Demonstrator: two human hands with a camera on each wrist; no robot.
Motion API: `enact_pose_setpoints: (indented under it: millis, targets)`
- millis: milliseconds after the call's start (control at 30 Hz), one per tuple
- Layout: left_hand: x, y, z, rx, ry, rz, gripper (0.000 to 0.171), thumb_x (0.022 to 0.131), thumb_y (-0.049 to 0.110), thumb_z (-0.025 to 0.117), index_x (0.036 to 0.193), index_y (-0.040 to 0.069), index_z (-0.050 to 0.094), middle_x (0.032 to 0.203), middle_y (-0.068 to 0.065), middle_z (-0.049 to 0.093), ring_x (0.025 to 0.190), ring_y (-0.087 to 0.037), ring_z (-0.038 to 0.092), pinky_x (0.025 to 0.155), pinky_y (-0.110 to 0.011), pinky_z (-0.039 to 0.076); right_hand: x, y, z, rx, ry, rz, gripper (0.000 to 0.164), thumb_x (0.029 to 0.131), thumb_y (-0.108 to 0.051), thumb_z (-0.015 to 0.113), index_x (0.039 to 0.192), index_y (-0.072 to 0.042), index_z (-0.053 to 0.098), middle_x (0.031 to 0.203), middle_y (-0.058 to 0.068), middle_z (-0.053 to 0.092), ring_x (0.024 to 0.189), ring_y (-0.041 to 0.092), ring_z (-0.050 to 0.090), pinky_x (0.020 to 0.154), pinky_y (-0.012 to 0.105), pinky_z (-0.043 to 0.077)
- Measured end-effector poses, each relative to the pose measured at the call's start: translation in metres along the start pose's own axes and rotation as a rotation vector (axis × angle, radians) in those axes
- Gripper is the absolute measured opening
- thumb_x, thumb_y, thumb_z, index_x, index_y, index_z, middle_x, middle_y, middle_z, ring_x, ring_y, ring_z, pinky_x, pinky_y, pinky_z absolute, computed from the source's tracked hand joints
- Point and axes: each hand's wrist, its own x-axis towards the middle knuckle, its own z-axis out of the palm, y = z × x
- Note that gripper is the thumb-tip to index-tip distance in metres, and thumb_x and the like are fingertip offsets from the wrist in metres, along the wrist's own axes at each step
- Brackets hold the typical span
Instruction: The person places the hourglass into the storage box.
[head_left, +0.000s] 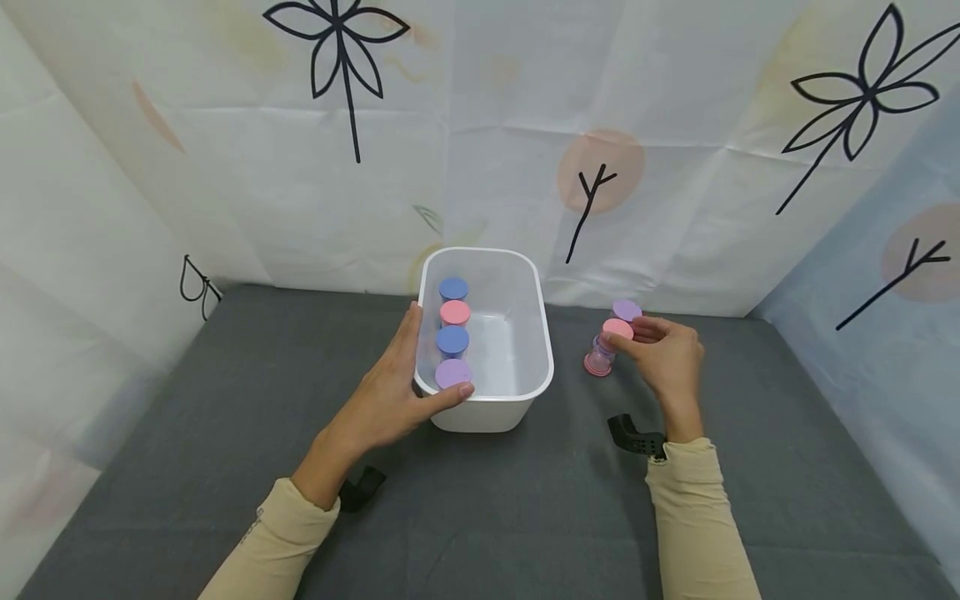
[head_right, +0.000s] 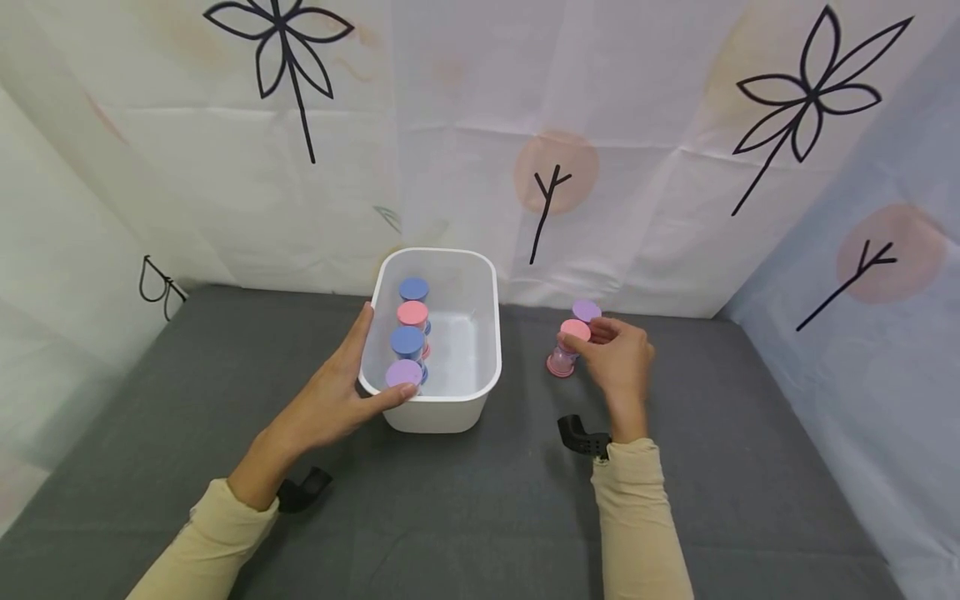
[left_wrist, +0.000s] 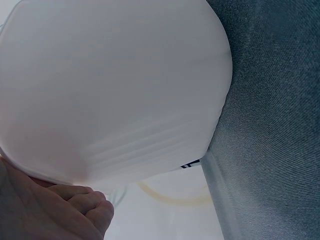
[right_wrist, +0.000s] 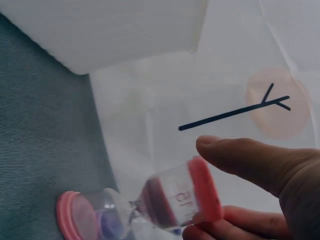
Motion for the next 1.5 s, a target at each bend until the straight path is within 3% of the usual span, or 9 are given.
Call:
enact_pose_setpoints:
  millis: [333, 500, 633, 733, 900, 1067, 1167, 1333, 1500]
  targets:
    - [0.0, 0.001, 0.0, -0.001, 0.001, 0.001, 0.12, 0.084, 0.068, 0.07, 0.163, 0.021, -0.008, 0.168, 0.008, -0.007, 0.154, -0.019, 0.011, 0.117, -0.056, 0.024, 0.001, 0.009, 0.014, -0.051, 0.024, -0.042, 0.052, 0.077, -0.026, 0.091, 0.116, 0.003, 0.074, 0.101, 0.021, 0.075, 0.093, 0.034, 0.071, 0.075, 0.038, 0.048]
    - [0.0, 0.001, 0.0, -0.002, -0.002, -0.005, 0.12, 0.084, 0.068, 0.07, 0.163, 0.022, -0.008, 0.168, 0.008, -0.007, 0.154, -0.019, 0.01, 0.118, -0.056, 0.024, 0.0, 0.006, 0.013, -0.044, 0.02, -0.048, 0.05, 0.077, -0.024, 0.091, 0.115, 0.005, 0.074, 0.1, 0.023, 0.074, 0.093, 0.036, 0.07, 0.077, 0.044, 0.049]
    - [0.0, 0.001, 0.0, -0.009, -0.002, -0.005, 0.12, 0.084, 0.069, 0.07, 0.163, 0.023, -0.009, 0.168, 0.009, -0.007, 0.154, -0.019, 0.011, 0.117, -0.056, 0.024, -0.003, -0.003, 0.007, -0.023, 0.012, -0.039, 0.05, 0.078, -0.024, 0.091, 0.116, 0.003, 0.074, 0.102, 0.021, 0.075, 0.095, 0.032, 0.07, 0.078, 0.038, 0.048]
    - [0.0, 0.001, 0.0, -0.009, 0.0, -0.004, 0.12, 0.084, 0.069, 0.07, 0.163, 0.024, -0.009, 0.168, 0.008, -0.007, 0.154, -0.019, 0.011, 0.117, -0.056, 0.024, -0.005, -0.012, 0.0, 0.018, 0.012, -0.024, 0.053, 0.077, -0.026, 0.091, 0.12, 0.0, 0.074, 0.104, 0.018, 0.075, 0.089, 0.014, 0.071, 0.075, 0.027, 0.049]
    - [-0.001, 0.002, 0.0, -0.01, -0.004, -0.011, 0.12, 0.084, 0.069, 0.069, 0.163, 0.024, -0.009, 0.168, 0.008, -0.007, 0.154, -0.02, 0.011, 0.117, -0.056, 0.024, -0.01, -0.031, -0.012, 0.175, 0.019, -0.036, 0.051, 0.077, -0.021, 0.091, 0.121, -0.002, 0.074, 0.105, 0.012, 0.075, 0.08, -0.005, 0.067, 0.072, 0.016, 0.051]
    - [-0.001, 0.001, 0.0, -0.01, -0.005, -0.008, 0.121, 0.084, 0.068, 0.07, 0.163, 0.02, -0.007, 0.168, 0.008, -0.007, 0.154, -0.02, 0.01, 0.117, -0.056, 0.024, -0.018, -0.048, -0.022, 0.467, 0.018, -0.072, 0.046, 0.074, -0.004, 0.09, 0.116, 0.003, 0.074, 0.095, 0.002, 0.075, 0.085, 0.008, 0.072, 0.078, 0.018, 0.055]
    - [-0.001, 0.001, 0.0, -0.009, -0.004, -0.004, 0.121, 0.084, 0.068, 0.07, 0.163, 0.02, -0.008, 0.168, 0.008, -0.007, 0.154, -0.02, 0.01, 0.117, -0.056, 0.024, -0.022, -0.057, -0.025, 0.625, 0.009, -0.097, 0.045, 0.072, 0.004, 0.089, 0.114, 0.006, 0.074, 0.094, 0.005, 0.076, 0.086, 0.014, 0.074, 0.08, 0.021, 0.056]
    - [-0.001, 0.001, -0.001, -0.006, -0.006, -0.009, 0.12, 0.084, 0.068, 0.07, 0.162, 0.025, -0.01, 0.168, 0.009, -0.008, 0.154, -0.02, 0.011, 0.117, -0.057, 0.025, -0.032, -0.073, -0.027, 0.771, -0.024, -0.19, 0.044, 0.071, 0.011, 0.087, 0.113, 0.008, 0.074, 0.095, 0.012, 0.076, 0.086, 0.02, 0.074, 0.082, 0.025, 0.056]
    - [-0.001, 0.001, 0.0, -0.003, -0.002, -0.006, 0.12, 0.084, 0.069, 0.069, 0.162, 0.027, -0.011, 0.168, 0.009, -0.008, 0.154, -0.019, 0.011, 0.117, -0.056, 0.025, -0.042, -0.088, -0.026, 0.893, -0.125, -0.259, 0.046, 0.074, 0.019, 0.081, 0.117, 0.013, 0.069, 0.1, 0.016, 0.075, 0.09, 0.023, 0.073, 0.085, 0.028, 0.056]
